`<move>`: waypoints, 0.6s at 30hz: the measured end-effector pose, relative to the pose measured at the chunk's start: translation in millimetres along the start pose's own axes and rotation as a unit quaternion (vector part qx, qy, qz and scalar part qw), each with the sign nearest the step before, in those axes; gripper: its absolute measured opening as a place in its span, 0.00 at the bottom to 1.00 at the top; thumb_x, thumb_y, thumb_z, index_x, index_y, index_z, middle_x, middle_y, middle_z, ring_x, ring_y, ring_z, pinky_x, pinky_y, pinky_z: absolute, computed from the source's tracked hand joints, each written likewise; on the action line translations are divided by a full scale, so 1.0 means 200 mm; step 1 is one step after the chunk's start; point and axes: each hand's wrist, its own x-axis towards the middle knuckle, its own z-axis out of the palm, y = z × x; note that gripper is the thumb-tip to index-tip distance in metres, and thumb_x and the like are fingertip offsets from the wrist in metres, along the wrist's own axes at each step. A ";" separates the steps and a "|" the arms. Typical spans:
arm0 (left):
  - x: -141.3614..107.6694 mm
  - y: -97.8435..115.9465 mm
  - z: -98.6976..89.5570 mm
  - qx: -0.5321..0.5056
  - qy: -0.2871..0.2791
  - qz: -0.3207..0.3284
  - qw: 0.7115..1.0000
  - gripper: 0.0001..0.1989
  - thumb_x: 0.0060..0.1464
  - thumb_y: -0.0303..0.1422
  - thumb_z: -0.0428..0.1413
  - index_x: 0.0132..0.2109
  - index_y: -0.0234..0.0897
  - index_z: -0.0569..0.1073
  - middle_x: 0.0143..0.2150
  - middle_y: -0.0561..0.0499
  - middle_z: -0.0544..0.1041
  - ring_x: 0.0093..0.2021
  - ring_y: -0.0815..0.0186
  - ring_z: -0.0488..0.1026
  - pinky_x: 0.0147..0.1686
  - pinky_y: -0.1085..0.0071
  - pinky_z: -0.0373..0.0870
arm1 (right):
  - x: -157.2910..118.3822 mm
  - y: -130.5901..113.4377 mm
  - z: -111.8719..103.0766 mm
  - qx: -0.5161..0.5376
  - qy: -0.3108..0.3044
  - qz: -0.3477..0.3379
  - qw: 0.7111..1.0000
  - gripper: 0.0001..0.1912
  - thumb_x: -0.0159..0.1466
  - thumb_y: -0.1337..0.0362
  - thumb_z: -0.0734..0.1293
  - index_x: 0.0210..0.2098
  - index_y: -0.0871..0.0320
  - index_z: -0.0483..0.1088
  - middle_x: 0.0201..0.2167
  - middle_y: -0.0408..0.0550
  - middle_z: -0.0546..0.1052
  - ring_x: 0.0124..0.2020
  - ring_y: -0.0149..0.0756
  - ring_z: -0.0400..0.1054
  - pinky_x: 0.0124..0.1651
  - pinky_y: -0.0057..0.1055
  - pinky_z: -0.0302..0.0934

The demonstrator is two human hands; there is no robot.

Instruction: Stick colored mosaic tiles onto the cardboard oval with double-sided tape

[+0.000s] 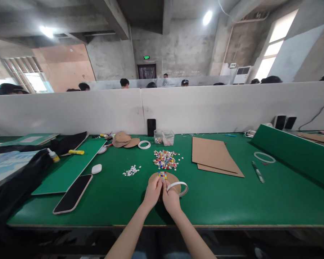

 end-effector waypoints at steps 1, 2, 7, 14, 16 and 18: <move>0.00 0.00 0.00 -0.003 -0.002 0.001 1.000 0.14 0.58 0.39 0.40 0.28 0.38 0.61 0.24 0.54 0.66 0.27 0.66 0.66 0.27 0.71 0.59 | 0.00 0.00 0.00 0.004 0.001 0.003 1.000 0.25 0.66 0.58 0.48 0.47 0.63 0.69 0.41 0.58 0.76 0.43 0.47 0.70 0.43 0.36 0.62; -0.01 0.01 0.00 -0.007 -0.005 0.003 1.000 0.14 0.58 0.39 0.40 0.29 0.38 0.62 0.25 0.53 0.68 0.28 0.65 0.67 0.28 0.71 0.59 | 0.00 0.00 0.00 0.008 0.003 0.007 1.000 0.25 0.66 0.58 0.48 0.47 0.63 0.69 0.40 0.58 0.77 0.43 0.46 0.71 0.42 0.35 0.62; -0.01 0.02 0.00 -0.022 -0.022 0.010 0.999 0.12 0.58 0.37 0.41 0.31 0.38 0.64 0.29 0.51 0.71 0.31 0.65 0.70 0.31 0.70 0.62 | 0.01 0.01 0.00 0.016 0.006 0.017 1.000 0.25 0.66 0.57 0.47 0.47 0.61 0.69 0.38 0.56 0.77 0.41 0.45 0.72 0.40 0.34 0.63; 0.01 -0.01 0.00 -0.028 -0.022 -0.005 0.999 0.12 0.56 0.37 0.42 0.29 0.38 0.63 0.26 0.53 0.69 0.28 0.65 0.68 0.29 0.71 0.61 | 0.00 0.03 0.01 0.010 0.002 0.015 1.000 0.25 0.66 0.56 0.47 0.46 0.61 0.70 0.40 0.57 0.77 0.42 0.47 0.71 0.42 0.36 0.62; 0.01 -0.01 0.00 -0.031 -0.024 -0.011 0.999 0.12 0.55 0.38 0.42 0.28 0.38 0.62 0.23 0.54 0.67 0.25 0.67 0.67 0.26 0.72 0.59 | 0.01 0.03 0.01 0.006 -0.002 0.017 1.000 0.26 0.66 0.56 0.47 0.46 0.61 0.70 0.38 0.57 0.77 0.42 0.46 0.71 0.41 0.36 0.63; 0.02 -0.02 0.00 -0.035 -0.028 -0.017 0.999 0.13 0.55 0.39 0.42 0.27 0.38 0.60 0.21 0.56 0.65 0.22 0.68 0.64 0.22 0.73 0.57 | 0.01 0.03 0.01 0.003 -0.008 0.019 1.000 0.26 0.66 0.56 0.47 0.47 0.62 0.69 0.36 0.57 0.78 0.40 0.47 0.72 0.40 0.36 0.63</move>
